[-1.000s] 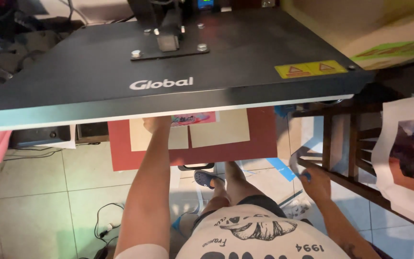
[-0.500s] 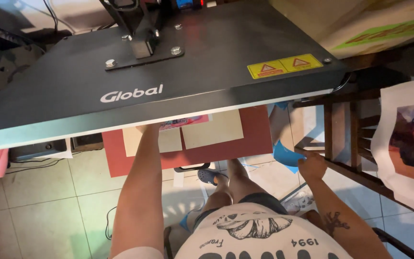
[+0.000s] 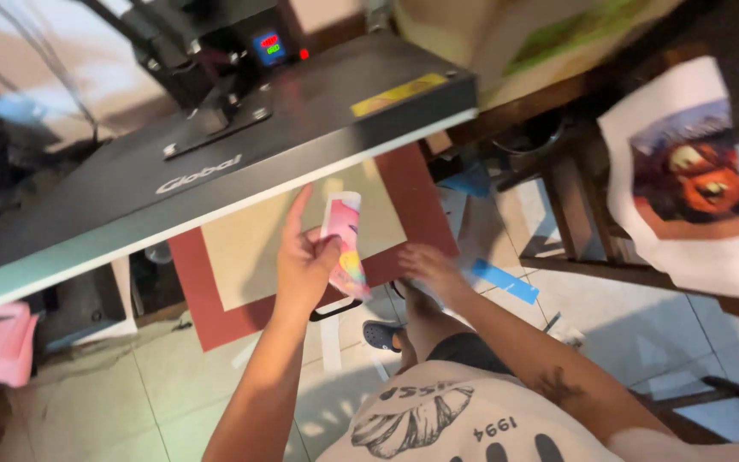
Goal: Trimming printed artwork with a paper cutter and scissors, then using a heat press to transfer the design onto a small fabric piece.
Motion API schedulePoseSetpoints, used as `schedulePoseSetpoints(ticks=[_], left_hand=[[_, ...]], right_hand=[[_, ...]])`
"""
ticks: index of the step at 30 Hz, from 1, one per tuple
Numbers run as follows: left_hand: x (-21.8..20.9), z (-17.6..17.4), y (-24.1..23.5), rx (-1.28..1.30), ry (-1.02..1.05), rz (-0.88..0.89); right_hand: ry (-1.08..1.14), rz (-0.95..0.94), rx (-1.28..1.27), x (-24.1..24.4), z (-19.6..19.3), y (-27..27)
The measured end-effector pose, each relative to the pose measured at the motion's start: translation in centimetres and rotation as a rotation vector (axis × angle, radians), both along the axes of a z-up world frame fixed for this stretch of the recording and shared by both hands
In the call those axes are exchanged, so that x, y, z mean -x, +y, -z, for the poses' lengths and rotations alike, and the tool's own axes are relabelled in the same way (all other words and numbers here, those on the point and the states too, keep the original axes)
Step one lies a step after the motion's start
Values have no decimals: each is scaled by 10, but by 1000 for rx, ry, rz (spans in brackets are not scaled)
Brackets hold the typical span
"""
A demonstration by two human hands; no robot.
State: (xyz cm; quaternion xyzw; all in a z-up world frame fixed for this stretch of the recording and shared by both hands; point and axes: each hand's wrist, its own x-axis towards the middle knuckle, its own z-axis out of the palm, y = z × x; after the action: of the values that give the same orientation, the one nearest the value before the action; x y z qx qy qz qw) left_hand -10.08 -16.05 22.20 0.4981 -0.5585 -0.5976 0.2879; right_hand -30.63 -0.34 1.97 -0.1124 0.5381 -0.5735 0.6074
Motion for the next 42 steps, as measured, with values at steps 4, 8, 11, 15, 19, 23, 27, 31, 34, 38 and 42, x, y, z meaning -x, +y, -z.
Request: schedulePoseSetpoints(ticks=[4,8,11,15,19,23,27,31,34,38,42], left_hand=[[21,-75,36,-5,364,203],[29,-80,55,17,514,247],[50,-76,63,259,312,236],[128,-98,94,397,45,284],[238,-83,124,481,148,336],[349,11,153,332,268,336],[427,48,175,42,265,352],[428,79,198,-121,-108,439],[356,149,226,7,-306,581],[250,228,288,-318,-520,305],[181,240,361,-498,-641,-51]], right_hand=[[-965,-217,367,-31,-27,-12],[-986,-192,409,-15,-103,3],[-609,154,314,44,-154,21],[115,238,140,174,-181,80],[453,257,231,282,-305,121],[523,169,257,405,-288,143],[580,62,128,494,-238,153],[1056,-47,-293,581,-124,170],[998,-14,-324,585,-139,166],[1009,-25,-198,569,-175,147],[1002,-30,-76,525,-233,111]])
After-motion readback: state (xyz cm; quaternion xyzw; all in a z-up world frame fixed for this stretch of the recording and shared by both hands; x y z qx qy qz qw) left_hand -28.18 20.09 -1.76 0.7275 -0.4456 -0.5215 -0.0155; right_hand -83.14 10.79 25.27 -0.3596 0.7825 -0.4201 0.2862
